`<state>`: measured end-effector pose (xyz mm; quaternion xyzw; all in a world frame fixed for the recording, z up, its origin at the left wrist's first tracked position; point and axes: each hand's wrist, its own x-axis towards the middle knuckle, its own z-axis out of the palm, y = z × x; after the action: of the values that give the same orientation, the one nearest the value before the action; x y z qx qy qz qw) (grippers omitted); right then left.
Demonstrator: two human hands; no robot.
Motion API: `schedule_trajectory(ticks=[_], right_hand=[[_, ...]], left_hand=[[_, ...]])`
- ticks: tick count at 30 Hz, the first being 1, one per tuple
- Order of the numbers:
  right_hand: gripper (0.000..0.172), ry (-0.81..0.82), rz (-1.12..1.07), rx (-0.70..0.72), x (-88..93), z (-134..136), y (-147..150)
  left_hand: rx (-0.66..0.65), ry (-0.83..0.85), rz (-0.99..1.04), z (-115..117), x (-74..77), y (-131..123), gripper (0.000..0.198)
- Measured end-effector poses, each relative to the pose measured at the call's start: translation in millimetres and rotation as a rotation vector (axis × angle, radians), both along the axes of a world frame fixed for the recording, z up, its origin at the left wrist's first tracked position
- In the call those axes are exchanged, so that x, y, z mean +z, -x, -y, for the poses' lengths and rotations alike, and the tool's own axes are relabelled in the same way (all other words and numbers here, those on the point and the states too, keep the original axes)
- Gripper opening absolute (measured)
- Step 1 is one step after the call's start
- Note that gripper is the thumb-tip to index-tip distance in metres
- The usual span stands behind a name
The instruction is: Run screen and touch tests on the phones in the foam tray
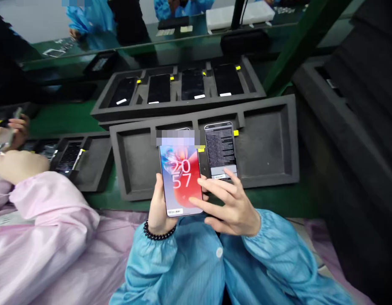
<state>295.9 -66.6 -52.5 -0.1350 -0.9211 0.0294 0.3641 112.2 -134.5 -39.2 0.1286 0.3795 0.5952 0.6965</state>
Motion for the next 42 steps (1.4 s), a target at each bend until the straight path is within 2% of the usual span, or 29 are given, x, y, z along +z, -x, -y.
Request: schedule_trajectory(ticks=[4, 7, 12, 17, 20, 26, 31, 37, 40, 42], right_hand=[[0.046, 0.102, -0.041, -0.221, 1.3, -1.3, 0.5], [0.052, 0.196, -0.131, -0.331, 2.7, -0.6, -4.5], [0.047, 0.246, -0.266, -0.299, 7.1, 10.3, -2.8], [0.048, 0.166, -0.271, -0.340, 20.5, 16.0, 11.7], [0.048, 0.085, -0.285, -0.359, 26.6, 18.0, 14.3], [0.046, 0.073, -0.303, -0.368, 21.5, 22.7, -0.1], [0.048, 0.089, -0.289, -0.439, 19.7, 23.6, 3.2], [0.055, 0.121, -0.333, -0.384, 14.8, 22.3, 6.9], [0.048, 0.094, -0.273, -0.387, 11.8, 23.1, 3.7], [0.046, 0.078, -0.252, -0.311, 11.8, 25.0, 0.0]], left_hand=[[0.003, 0.002, 0.029, 4.0, -4.8, -13.8, 0.063], [-0.091, -0.008, 0.067, 7.1, -6.9, -16.1, 0.072], [-0.105, -0.002, 0.120, 15.7, -7.4, -22.5, 0.073], [0.001, 0.001, 0.104, 20.7, -4.0, -35.9, 0.047], [0.052, 0.011, 0.100, 22.6, -2.2, -39.8, 0.040], [0.032, 0.040, 0.100, 26.7, -2.2, -37.6, 0.043], [0.057, 0.080, 0.077, 28.4, -2.0, -38.4, 0.044], [0.127, 0.101, 0.069, 28.8, -0.2, -40.6, 0.042], [0.147, 0.110, 0.075, 28.4, 0.6, -40.1, 0.045], [0.161, 0.127, 0.084, 28.1, 0.7, -39.3, 0.047]])
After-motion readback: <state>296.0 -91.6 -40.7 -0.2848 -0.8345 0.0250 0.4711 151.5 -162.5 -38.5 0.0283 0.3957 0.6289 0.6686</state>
